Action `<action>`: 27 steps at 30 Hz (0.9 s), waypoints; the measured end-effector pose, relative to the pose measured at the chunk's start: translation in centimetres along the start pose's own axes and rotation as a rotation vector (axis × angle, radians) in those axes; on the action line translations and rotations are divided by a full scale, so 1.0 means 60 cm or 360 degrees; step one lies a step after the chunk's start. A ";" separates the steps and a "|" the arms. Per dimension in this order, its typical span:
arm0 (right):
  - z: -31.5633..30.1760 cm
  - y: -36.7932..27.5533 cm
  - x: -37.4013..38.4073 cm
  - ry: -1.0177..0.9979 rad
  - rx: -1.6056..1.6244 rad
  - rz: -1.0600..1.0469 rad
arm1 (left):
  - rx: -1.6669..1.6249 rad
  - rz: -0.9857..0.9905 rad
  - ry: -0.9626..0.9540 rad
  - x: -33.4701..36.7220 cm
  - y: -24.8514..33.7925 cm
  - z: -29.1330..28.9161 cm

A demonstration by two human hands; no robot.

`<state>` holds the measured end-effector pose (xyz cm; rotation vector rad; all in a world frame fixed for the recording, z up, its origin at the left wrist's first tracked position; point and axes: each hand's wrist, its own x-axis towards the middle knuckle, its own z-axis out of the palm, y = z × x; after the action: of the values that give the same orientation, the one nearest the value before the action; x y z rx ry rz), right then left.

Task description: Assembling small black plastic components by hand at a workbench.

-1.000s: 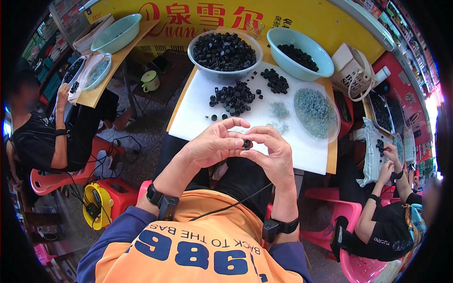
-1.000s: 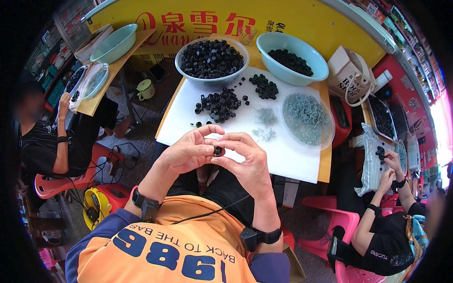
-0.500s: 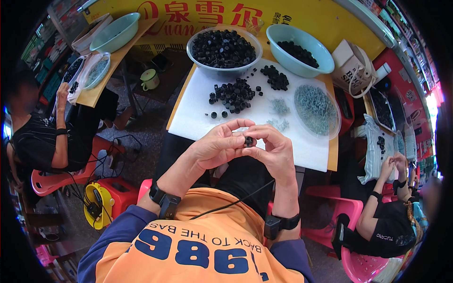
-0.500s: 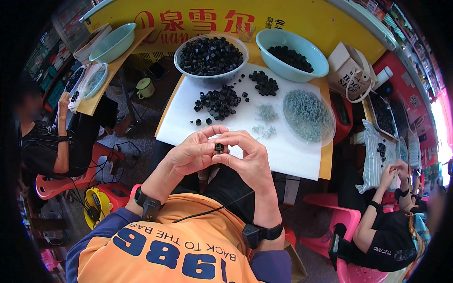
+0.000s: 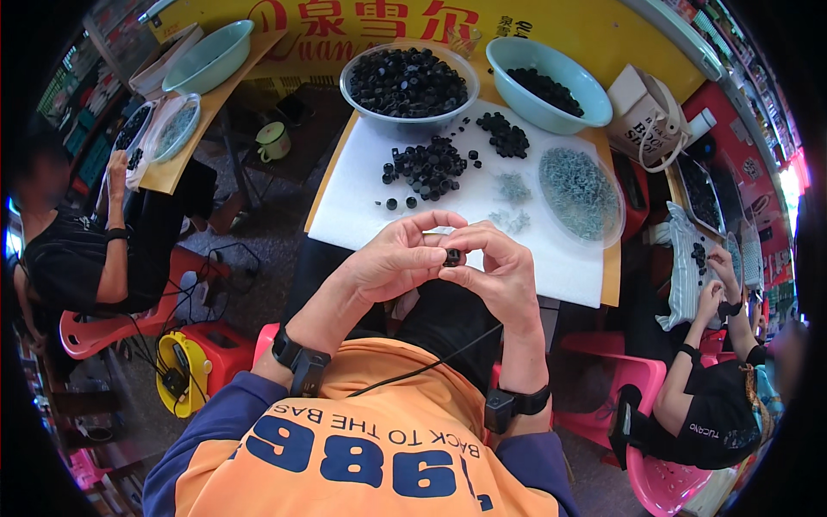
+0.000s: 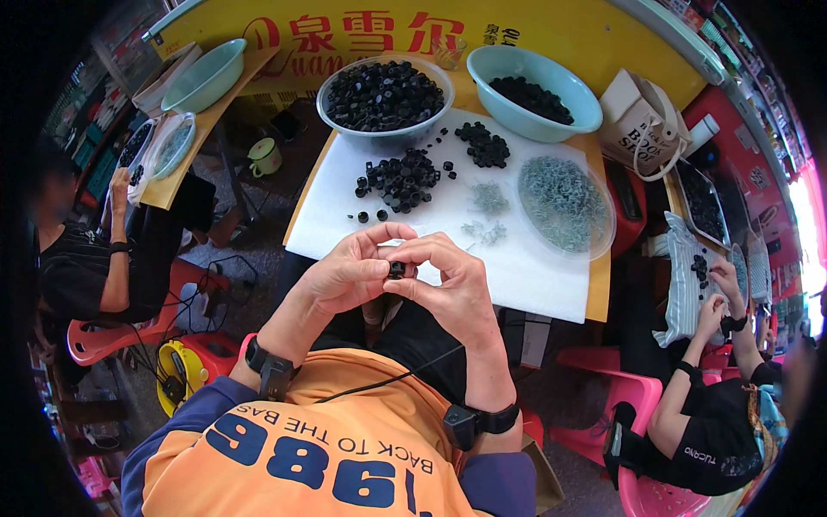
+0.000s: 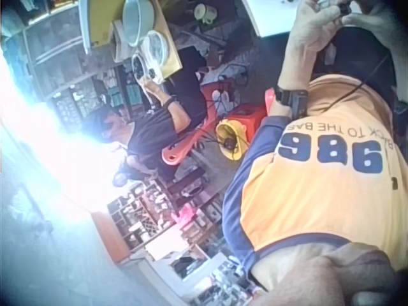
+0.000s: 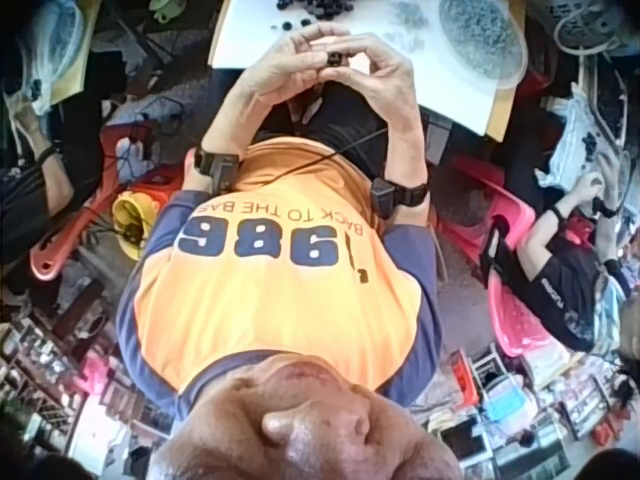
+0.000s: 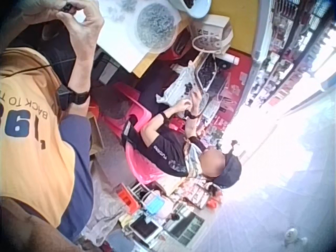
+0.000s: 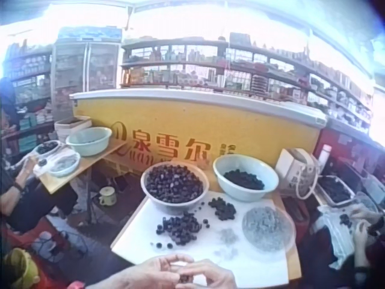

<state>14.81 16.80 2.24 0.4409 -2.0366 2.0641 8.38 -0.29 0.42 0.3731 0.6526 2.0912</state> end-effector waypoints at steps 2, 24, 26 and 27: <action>0.001 0.001 0.001 0.0009 -0.0048 -0.0025 | 0.0037 0.0009 -0.0026 0.001 0.002 -0.001; 0.010 0.013 0.004 0.0268 -0.0930 -0.0356 | -0.0136 -0.0082 0.0253 0.005 -0.014 -0.012; 0.014 0.013 0.006 0.0277 -0.0976 -0.0409 | -0.0128 -0.0086 0.0224 0.005 -0.015 -0.015; 0.015 0.016 0.005 0.0263 -0.0989 -0.0416 | -0.0137 -0.0071 0.0214 0.005 -0.016 -0.016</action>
<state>14.26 15.86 1.48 0.3754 -2.2288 1.1926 8.39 0.13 -0.91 0.1694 0.6409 2.1067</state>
